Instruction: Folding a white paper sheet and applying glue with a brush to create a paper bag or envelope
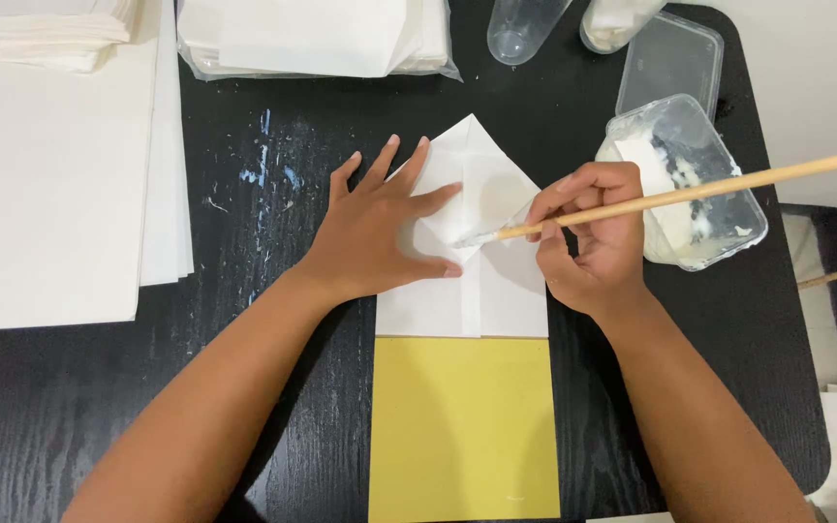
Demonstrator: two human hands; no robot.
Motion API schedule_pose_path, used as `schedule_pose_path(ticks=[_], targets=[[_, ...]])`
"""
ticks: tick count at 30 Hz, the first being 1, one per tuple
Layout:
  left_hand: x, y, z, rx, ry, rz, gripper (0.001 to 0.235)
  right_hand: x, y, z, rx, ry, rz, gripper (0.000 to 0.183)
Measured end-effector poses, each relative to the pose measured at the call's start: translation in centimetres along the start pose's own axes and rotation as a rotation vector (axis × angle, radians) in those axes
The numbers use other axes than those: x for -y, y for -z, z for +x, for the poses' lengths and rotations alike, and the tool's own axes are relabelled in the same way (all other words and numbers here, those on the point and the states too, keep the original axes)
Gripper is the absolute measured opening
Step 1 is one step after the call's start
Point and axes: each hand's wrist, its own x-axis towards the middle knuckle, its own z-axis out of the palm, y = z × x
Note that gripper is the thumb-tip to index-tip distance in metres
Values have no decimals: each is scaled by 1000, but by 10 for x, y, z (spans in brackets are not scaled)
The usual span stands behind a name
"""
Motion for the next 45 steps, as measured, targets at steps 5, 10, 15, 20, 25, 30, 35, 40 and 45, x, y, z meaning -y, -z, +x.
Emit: schedule_pose_path(ticks=[5,10,15,20,25,30,35,40,45], targets=[[3,-5,0,-30,-8,-46,85,3,2,-3,23,49,-10,35],[4,-4,0,-75,-43,-88,86,1,0,-6,29,72,-17,34],[1,-3,-1,-47,-55,-90,61,-5,4,-2,-135,61,228,38],[2,-3,-1,-39,-54,-98,57,6,8,7,-232,-108,77,33],[2,-1,-2,-34,-61,-113,54,7,2,10,-245,-240,101,34],[0,0,-2,-30,-56,-124,53,1,0,8,-226,-316,82,31],[1,0,-2,-33,-56,-133,53,-9,2,5,-253,-334,57,27],[-1,0,-2,-39,-46,-129,52,-11,9,5,-276,-349,36,26],[-2,3,-2,-13,-35,-126,49,-13,22,4,-335,-328,22,27]])
